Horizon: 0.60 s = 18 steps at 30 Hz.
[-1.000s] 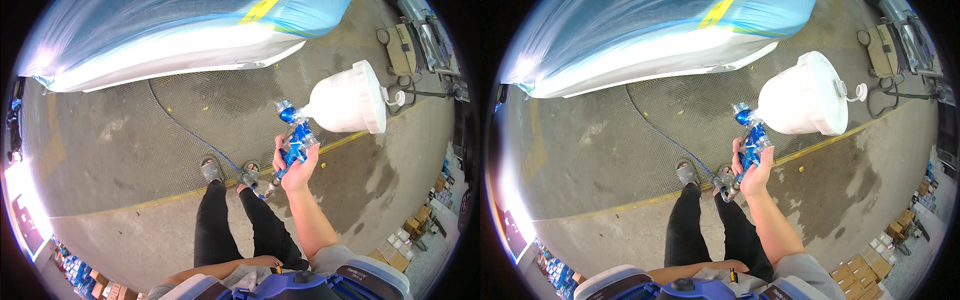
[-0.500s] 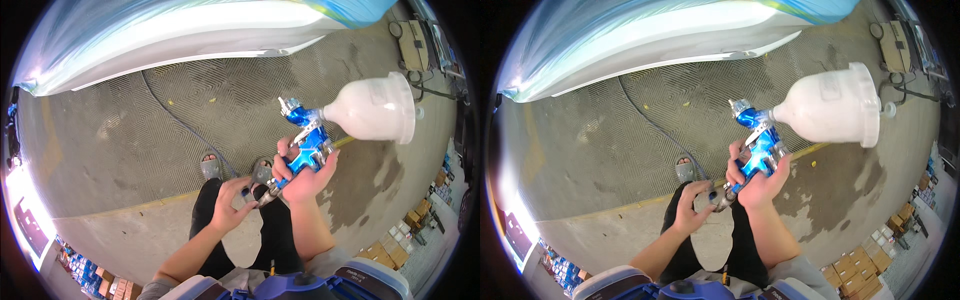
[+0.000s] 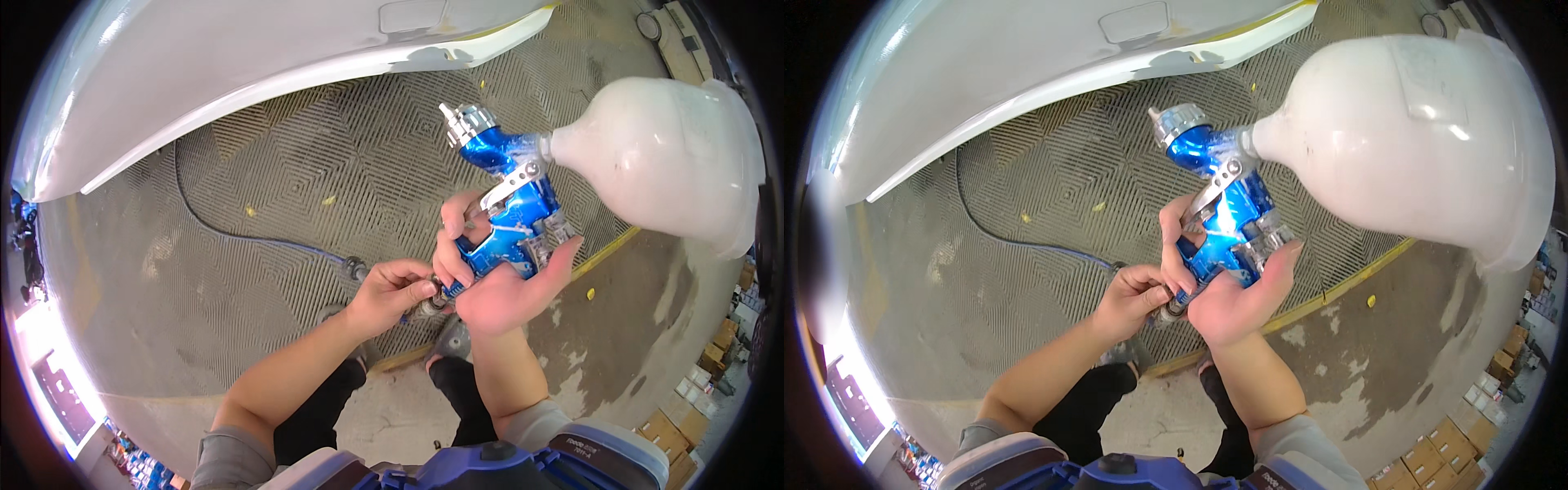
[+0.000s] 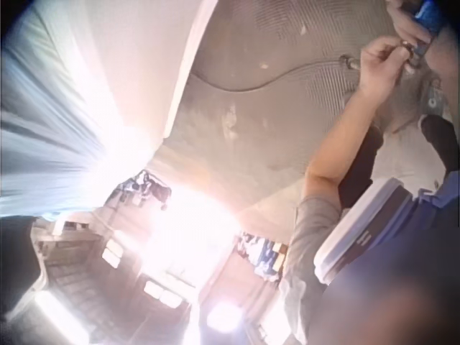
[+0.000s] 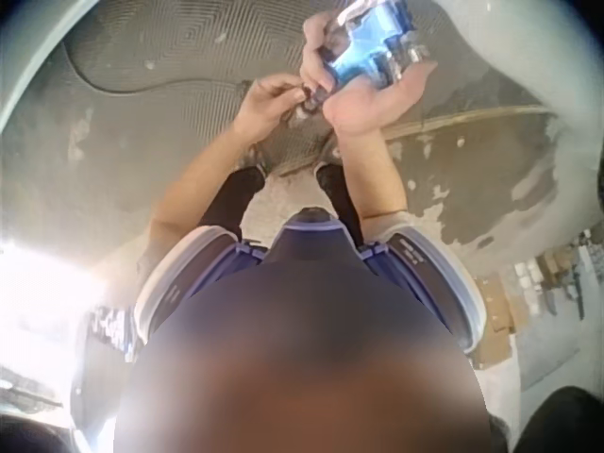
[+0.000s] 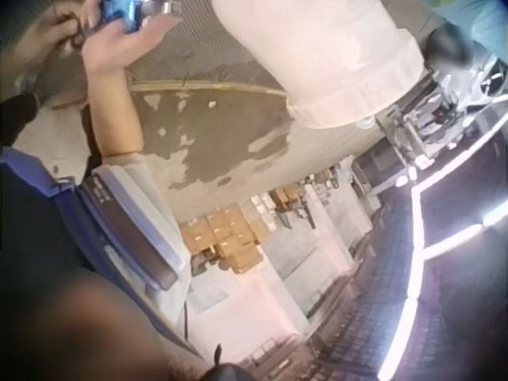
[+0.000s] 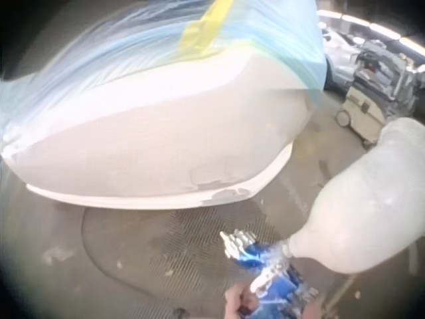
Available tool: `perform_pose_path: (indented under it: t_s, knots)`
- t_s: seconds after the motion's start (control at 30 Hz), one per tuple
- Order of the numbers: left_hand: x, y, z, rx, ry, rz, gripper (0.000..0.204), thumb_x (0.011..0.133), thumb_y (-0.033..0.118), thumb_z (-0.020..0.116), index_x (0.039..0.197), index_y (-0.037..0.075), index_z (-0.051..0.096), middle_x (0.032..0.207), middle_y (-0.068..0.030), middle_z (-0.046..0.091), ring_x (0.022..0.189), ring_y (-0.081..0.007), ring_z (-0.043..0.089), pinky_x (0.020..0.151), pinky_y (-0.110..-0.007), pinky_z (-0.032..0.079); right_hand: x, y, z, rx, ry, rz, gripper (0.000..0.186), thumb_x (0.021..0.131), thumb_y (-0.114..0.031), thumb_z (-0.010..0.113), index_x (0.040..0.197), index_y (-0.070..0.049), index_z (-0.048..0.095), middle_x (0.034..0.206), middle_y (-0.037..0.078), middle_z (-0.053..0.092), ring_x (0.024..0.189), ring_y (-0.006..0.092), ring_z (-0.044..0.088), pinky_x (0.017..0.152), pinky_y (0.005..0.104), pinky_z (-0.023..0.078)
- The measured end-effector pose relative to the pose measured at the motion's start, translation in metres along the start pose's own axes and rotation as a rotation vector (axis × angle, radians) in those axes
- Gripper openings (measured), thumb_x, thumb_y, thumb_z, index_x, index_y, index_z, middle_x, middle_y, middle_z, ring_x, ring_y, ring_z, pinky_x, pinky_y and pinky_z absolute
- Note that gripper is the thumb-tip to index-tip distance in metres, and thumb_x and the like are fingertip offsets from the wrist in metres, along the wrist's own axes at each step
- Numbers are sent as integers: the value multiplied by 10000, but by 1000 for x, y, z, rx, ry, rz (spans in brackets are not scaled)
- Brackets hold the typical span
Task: The person uses a blue spray gun to apply white paint to the rear bumper of a car. The car is partially masked with blue plastic sheeting and yellow tape. The person moves along the bumper, spraying in smooth, overlapping passes.
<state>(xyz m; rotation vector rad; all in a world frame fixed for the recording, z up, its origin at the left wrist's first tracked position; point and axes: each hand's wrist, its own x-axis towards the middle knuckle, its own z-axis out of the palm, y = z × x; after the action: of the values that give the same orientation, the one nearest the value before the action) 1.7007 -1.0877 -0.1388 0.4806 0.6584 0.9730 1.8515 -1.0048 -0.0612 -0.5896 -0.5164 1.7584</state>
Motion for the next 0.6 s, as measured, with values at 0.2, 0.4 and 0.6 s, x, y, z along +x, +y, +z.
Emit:
perform_pose_path:
  t_s: [0.2,0.4,0.6]
  knots:
    - [44,4,-26,283,-57,34,238,1040,109,656,1239,-18,687,1091,-91,745,1013,-143,703,918,-296,571,26,6,-23,-95,-15,-104,978,937,-864,241,1088,76,466,926,159,586,480,123,460,446,279,397]
    - [74,52,-30,1178,-148,310,329,1007,178,675,1297,24,659,1177,-129,728,1080,-249,708,962,-383,562,31,-11,-32,-156,-51,-58,783,1035,-725,216,1141,-12,522,882,118,622,449,98,427,417,264,376]
    - [98,117,-13,2017,-274,588,451,902,205,738,1311,37,648,1322,-158,667,1229,-350,626,1058,-447,518,34,-43,-35,-199,-7,36,675,1038,-716,274,1066,-113,577,821,64,623,444,86,412,393,249,347]
